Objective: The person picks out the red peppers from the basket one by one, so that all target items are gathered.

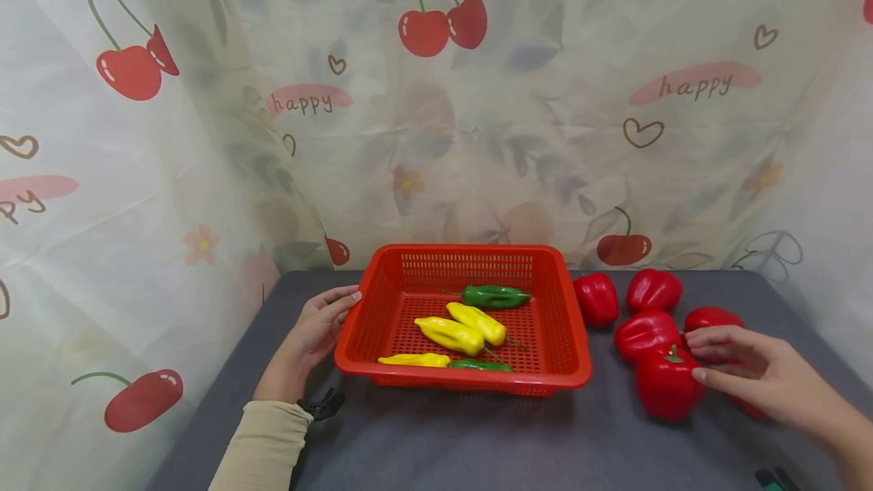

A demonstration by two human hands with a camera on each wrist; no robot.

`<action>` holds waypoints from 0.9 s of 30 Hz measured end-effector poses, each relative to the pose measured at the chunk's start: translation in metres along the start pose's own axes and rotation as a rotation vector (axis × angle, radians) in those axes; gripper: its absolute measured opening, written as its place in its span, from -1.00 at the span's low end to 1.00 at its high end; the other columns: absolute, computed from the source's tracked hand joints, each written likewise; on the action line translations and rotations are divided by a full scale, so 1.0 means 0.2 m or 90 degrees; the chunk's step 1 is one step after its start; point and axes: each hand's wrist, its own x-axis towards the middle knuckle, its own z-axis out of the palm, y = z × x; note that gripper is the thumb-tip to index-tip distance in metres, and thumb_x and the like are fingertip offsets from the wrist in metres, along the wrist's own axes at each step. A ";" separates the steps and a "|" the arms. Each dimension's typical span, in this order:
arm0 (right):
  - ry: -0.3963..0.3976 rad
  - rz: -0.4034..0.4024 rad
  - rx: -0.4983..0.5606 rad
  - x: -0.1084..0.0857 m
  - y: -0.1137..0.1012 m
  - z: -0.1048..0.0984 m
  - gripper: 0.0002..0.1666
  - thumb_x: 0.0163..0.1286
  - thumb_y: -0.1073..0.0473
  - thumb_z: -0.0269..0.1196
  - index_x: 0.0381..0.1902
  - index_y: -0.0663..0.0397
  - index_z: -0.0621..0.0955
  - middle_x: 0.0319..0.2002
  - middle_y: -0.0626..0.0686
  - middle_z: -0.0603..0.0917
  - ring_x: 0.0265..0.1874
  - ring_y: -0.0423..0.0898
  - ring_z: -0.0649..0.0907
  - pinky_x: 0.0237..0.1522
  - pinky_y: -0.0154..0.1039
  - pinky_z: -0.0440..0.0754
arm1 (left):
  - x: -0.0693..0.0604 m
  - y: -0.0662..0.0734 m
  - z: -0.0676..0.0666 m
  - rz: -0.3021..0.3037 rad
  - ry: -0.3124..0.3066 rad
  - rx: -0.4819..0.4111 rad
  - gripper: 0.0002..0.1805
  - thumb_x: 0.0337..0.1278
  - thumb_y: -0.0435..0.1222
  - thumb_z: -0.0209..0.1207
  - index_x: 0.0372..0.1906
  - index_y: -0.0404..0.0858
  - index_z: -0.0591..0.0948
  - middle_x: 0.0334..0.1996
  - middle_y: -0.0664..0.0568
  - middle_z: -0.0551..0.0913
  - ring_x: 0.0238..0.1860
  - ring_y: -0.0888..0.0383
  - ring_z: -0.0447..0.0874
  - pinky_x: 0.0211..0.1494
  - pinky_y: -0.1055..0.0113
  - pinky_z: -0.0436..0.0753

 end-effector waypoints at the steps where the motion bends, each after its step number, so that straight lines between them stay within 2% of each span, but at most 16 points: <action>1: 0.005 -0.002 -0.002 0.00 -0.01 0.00 -0.48 0.39 0.27 0.47 0.22 0.34 0.58 -0.07 -0.56 0.64 -0.15 -0.53 0.69 -0.32 -0.38 0.77 | 0.00 0.00 0.00 0.000 0.001 0.000 -0.53 0.45 -0.24 0.33 0.32 -0.36 0.58 -0.07 0.04 0.82 -0.12 0.14 0.84 0.04 0.22 0.84; 5: 0.018 -0.009 -0.002 0.02 -0.05 0.00 -0.47 0.45 0.23 0.43 0.29 0.27 0.54 -0.03 -0.55 0.62 -0.15 -0.53 0.67 -0.31 -0.35 0.78 | 0.00 0.00 0.00 0.001 0.004 0.005 -0.53 0.46 -0.23 0.33 0.32 -0.35 0.59 -0.05 0.04 0.82 -0.12 0.14 0.84 0.04 0.23 0.84; 8: 0.030 0.011 -0.002 0.04 -0.09 0.00 -0.42 0.51 0.10 0.39 0.37 0.13 0.49 0.01 -0.55 0.56 -0.14 -0.59 0.63 -0.28 -0.37 0.78 | 0.00 0.00 0.00 0.002 0.005 0.005 -0.54 0.46 -0.23 0.33 0.32 -0.34 0.59 -0.05 0.03 0.82 -0.12 0.14 0.84 0.03 0.23 0.84; 12: 0.038 0.036 0.044 0.08 -0.14 0.01 -0.44 0.56 0.05 0.33 0.42 -0.01 0.46 0.03 -0.57 0.54 -0.14 -0.56 0.68 -0.26 -0.41 0.78 | 0.00 0.00 0.01 0.005 0.006 0.007 -0.54 0.46 -0.23 0.32 0.31 -0.35 0.59 -0.04 0.01 0.82 -0.13 0.13 0.84 0.02 0.23 0.84; 18: 0.020 -0.001 0.127 0.11 -0.19 0.02 -0.51 0.59 0.22 0.27 0.40 -0.06 0.49 0.08 -0.53 0.58 -0.14 -0.36 0.81 -0.23 -0.37 0.81 | 0.01 0.00 0.01 0.002 0.009 0.004 -0.55 0.46 -0.24 0.33 0.31 -0.35 0.60 -0.05 0.01 0.83 -0.14 0.13 0.84 0.01 0.23 0.84; 23: -0.005 0.005 0.149 0.15 -0.26 0.05 -0.52 0.61 0.16 0.25 0.41 -0.04 0.47 0.12 -0.40 0.59 -0.11 -0.24 0.84 -0.17 -0.32 0.83 | 0.01 0.00 0.01 -0.002 0.011 0.006 -0.55 0.45 -0.24 0.33 0.31 -0.34 0.61 -0.05 0.02 0.83 -0.12 0.13 0.84 0.03 0.23 0.84; 27: -0.025 0.034 0.149 0.20 -0.33 0.06 -0.49 0.62 0.04 0.25 0.42 0.02 0.49 0.07 -0.44 0.65 -0.10 -0.22 0.84 -0.16 -0.25 0.84 | 0.01 0.00 0.00 -0.003 0.012 0.005 -0.55 0.45 -0.24 0.33 0.30 -0.34 0.61 -0.06 0.03 0.82 -0.12 0.13 0.84 0.03 0.23 0.84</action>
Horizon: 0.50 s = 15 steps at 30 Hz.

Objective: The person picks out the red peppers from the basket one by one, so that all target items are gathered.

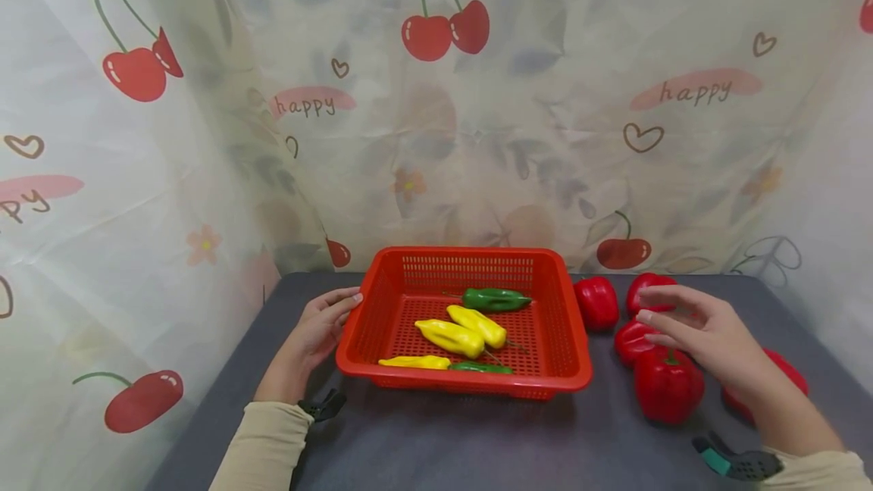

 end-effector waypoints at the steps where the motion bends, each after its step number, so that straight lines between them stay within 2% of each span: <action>1: -0.004 0.011 0.001 0.01 -0.01 0.01 -0.49 0.62 0.01 0.25 0.42 0.00 0.50 0.05 -0.45 0.66 -0.10 -0.23 0.83 -0.16 -0.22 0.85 | 0.00 0.00 0.00 -0.001 0.000 -0.002 -0.55 0.45 -0.25 0.33 0.30 -0.35 0.61 -0.06 0.02 0.82 -0.12 0.13 0.84 0.03 0.22 0.84; 5: -0.025 0.033 0.024 0.05 -0.05 0.04 -0.51 0.62 -0.06 0.25 0.39 -0.07 0.54 0.02 -0.46 0.69 -0.07 -0.29 0.81 -0.14 -0.16 0.85 | 0.00 0.00 0.00 -0.003 0.001 0.000 -0.55 0.44 -0.24 0.34 0.31 -0.34 0.61 -0.05 0.02 0.83 -0.11 0.12 0.84 0.03 0.22 0.84; 10: -0.039 -0.004 0.063 0.10 -0.10 0.10 -0.55 0.62 0.04 0.25 0.37 0.00 0.55 0.06 -0.41 0.68 -0.04 -0.31 0.78 -0.07 -0.24 0.84 | 0.01 -0.01 -0.01 -0.004 0.001 0.004 -0.53 0.44 -0.23 0.34 0.31 -0.33 0.61 -0.02 0.01 0.82 -0.10 0.11 0.84 0.04 0.21 0.84; 15: -0.041 -0.012 0.047 0.15 -0.13 0.17 -0.45 0.60 -0.03 0.28 0.41 0.06 0.49 0.06 -0.37 0.67 -0.02 -0.37 0.74 -0.05 -0.21 0.84 | 0.01 0.00 -0.01 -0.003 0.000 0.004 -0.53 0.43 -0.23 0.35 0.31 -0.33 0.60 -0.03 0.01 0.82 -0.10 0.11 0.84 0.04 0.21 0.84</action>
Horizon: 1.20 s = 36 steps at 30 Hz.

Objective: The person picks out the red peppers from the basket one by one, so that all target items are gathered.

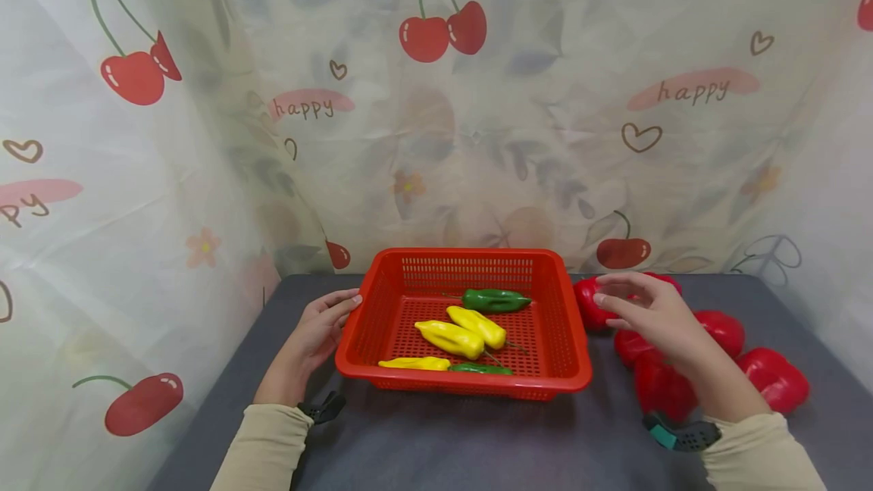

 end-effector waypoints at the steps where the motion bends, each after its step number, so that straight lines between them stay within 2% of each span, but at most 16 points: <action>1: 0.001 -0.001 -0.005 0.01 0.00 0.01 -0.41 0.60 -0.03 0.28 0.43 0.10 0.48 0.07 -0.34 0.67 -0.01 -0.37 0.73 -0.05 -0.21 0.84 | 0.00 0.00 0.00 0.000 0.000 0.000 -0.53 0.43 -0.22 0.35 0.31 -0.33 0.60 -0.03 0.01 0.82 -0.10 0.11 0.84 0.04 0.21 0.84; 3: 0.003 -0.002 -0.015 0.03 0.00 0.04 -0.34 0.59 -0.05 0.29 0.47 0.16 0.44 0.13 -0.23 0.67 -0.01 -0.38 0.71 -0.05 -0.19 0.85 | 0.00 0.00 0.00 0.001 -0.001 0.001 -0.53 0.43 -0.23 0.35 0.31 -0.34 0.60 -0.04 0.01 0.82 -0.11 0.11 0.84 0.04 0.21 0.84; 8: 0.003 0.013 -0.017 0.07 0.00 0.09 -0.22 0.59 -0.10 0.28 0.55 0.19 0.36 0.34 0.25 0.56 0.02 -0.32 0.71 -0.05 -0.13 0.85 | 0.00 0.00 0.01 0.001 -0.004 -0.001 -0.54 0.44 -0.24 0.34 0.31 -0.34 0.60 -0.05 0.02 0.82 -0.12 0.12 0.84 0.03 0.21 0.84; 11: -0.003 0.026 -0.018 0.09 0.00 0.11 -0.19 0.59 -0.12 0.27 0.57 0.20 0.33 0.39 0.38 0.50 0.03 -0.23 0.74 -0.04 -0.11 0.86 | 0.00 0.00 0.01 0.000 -0.005 0.000 -0.53 0.43 -0.23 0.35 0.31 -0.34 0.60 -0.05 0.02 0.82 -0.12 0.12 0.84 0.02 0.21 0.84; 19: -0.006 0.042 -0.021 0.10 0.01 0.13 -0.21 0.59 -0.13 0.27 0.52 0.24 0.38 0.40 0.40 0.51 0.02 -0.16 0.76 0.01 -0.05 0.85 | 0.00 0.01 0.02 0.003 -0.009 0.007 -0.53 0.44 -0.23 0.34 0.32 -0.35 0.60 -0.06 0.03 0.83 -0.12 0.12 0.84 0.02 0.21 0.84; 25: -0.004 0.038 -0.047 0.11 0.02 0.14 -0.20 0.58 -0.15 0.28 0.52 0.22 0.39 0.37 0.37 0.56 0.00 -0.13 0.77 -0.03 -0.21 0.84 | -0.01 0.04 0.03 0.019 0.018 0.048 -0.57 0.41 -0.28 0.36 0.26 -0.38 0.63 -0.11 -0.01 0.83 -0.16 0.10 0.85 -0.03 0.19 0.85; 30: 0.003 0.032 -0.097 0.11 0.01 0.14 -0.22 0.56 -0.17 0.29 0.52 0.17 0.42 0.32 0.33 0.62 0.07 0.09 0.75 -0.10 -0.30 0.79 | -0.04 0.07 0.03 0.048 0.053 0.141 -0.61 0.38 -0.25 0.39 0.19 -0.34 0.68 -0.10 -0.08 0.82 -0.20 0.08 0.84 -0.03 0.16 0.85; 36: 0.004 0.027 -0.130 0.10 -0.02 0.15 -0.24 0.56 -0.18 0.28 0.50 0.13 0.43 0.32 0.34 0.63 0.20 0.27 0.69 -0.03 -0.08 0.84 | -0.07 0.10 0.04 0.091 0.092 0.281 -0.62 0.37 -0.21 0.39 0.16 -0.31 0.70 -0.06 -0.19 0.78 -0.25 0.09 0.80 -0.07 0.17 0.85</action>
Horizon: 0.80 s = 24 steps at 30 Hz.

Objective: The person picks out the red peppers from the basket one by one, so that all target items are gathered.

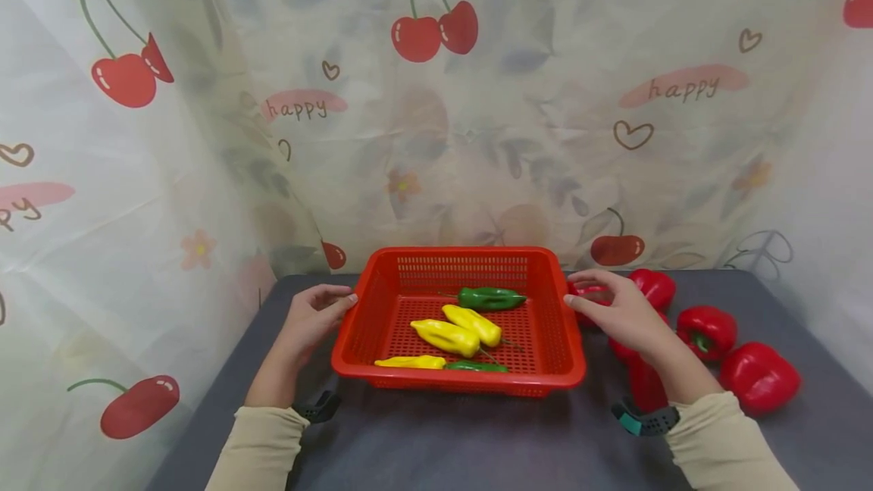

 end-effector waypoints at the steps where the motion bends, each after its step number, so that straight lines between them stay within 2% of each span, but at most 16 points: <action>1: 0.000 -0.001 -0.005 0.00 0.00 0.00 -0.24 0.56 -0.19 0.28 0.50 0.13 0.44 0.32 0.34 0.63 0.22 0.29 0.68 -0.02 -0.04 0.84 | 0.00 0.01 0.00 0.008 0.004 0.018 -0.63 0.37 -0.22 0.39 0.16 -0.32 0.70 -0.06 -0.21 0.78 -0.26 0.07 0.79 -0.08 0.14 0.85; 4: 0.002 -0.011 -0.026 0.00 -0.01 0.00 -0.25 0.56 -0.19 0.28 0.49 0.13 0.45 0.32 0.36 0.62 0.23 0.31 0.66 -0.02 0.01 0.84 | -0.02 0.04 -0.01 0.044 0.018 0.086 -0.63 0.36 -0.21 0.39 0.15 -0.29 0.70 -0.07 -0.21 0.75 -0.23 0.05 0.76 -0.10 0.12 0.84; 8: 0.000 -0.034 -0.057 0.00 0.00 -0.01 -0.25 0.55 -0.18 0.30 0.48 0.15 0.46 0.34 0.37 0.60 0.22 0.32 0.67 -0.05 0.01 0.85 | -0.04 0.08 -0.02 0.080 0.026 0.184 -0.57 0.33 -0.08 0.41 0.17 -0.20 0.70 0.02 -0.14 0.74 -0.03 -0.03 0.75 0.00 0.06 0.81; 13: -0.017 -0.056 -0.091 -0.02 0.00 -0.02 -0.20 0.50 -0.23 0.34 0.49 0.08 0.45 0.43 0.33 0.49 0.31 0.37 0.58 0.03 0.17 0.81 | -0.07 0.15 0.00 0.101 -0.025 0.306 -0.30 0.22 0.17 0.42 0.31 -0.16 0.62 0.27 -0.10 0.61 0.26 -0.12 0.62 0.27 -0.12 0.71; 16: -0.023 -0.083 -0.124 -0.02 -0.02 -0.03 -0.19 0.48 -0.25 0.35 0.49 0.04 0.46 0.47 0.28 0.45 0.40 0.36 0.46 0.10 0.33 0.74 | -0.11 0.19 0.01 0.107 -0.057 0.366 -0.15 0.13 0.28 0.40 0.38 -0.15 0.57 0.38 -0.09 0.50 0.36 -0.15 0.51 0.32 -0.18 0.67; 20: -0.023 -0.121 -0.169 -0.02 -0.06 -0.04 -0.18 0.47 -0.25 0.35 0.51 0.03 0.45 0.50 0.26 0.44 0.47 0.37 0.38 0.18 0.47 0.63 | -0.15 0.25 0.02 0.121 -0.059 0.398 -0.04 0.06 0.39 0.38 0.42 -0.14 0.55 0.48 -0.09 0.41 0.44 -0.17 0.42 0.35 -0.24 0.64; 24: -0.013 -0.139 -0.224 -0.04 -0.10 -0.07 -0.15 0.48 -0.30 0.32 0.53 0.03 0.44 0.55 0.28 0.39 0.50 0.39 0.34 0.24 0.56 0.53 | -0.17 0.27 0.01 0.150 -0.048 0.418 0.01 0.02 0.44 0.36 0.43 -0.15 0.54 0.46 -0.07 0.41 0.40 -0.14 0.45 0.34 -0.24 0.66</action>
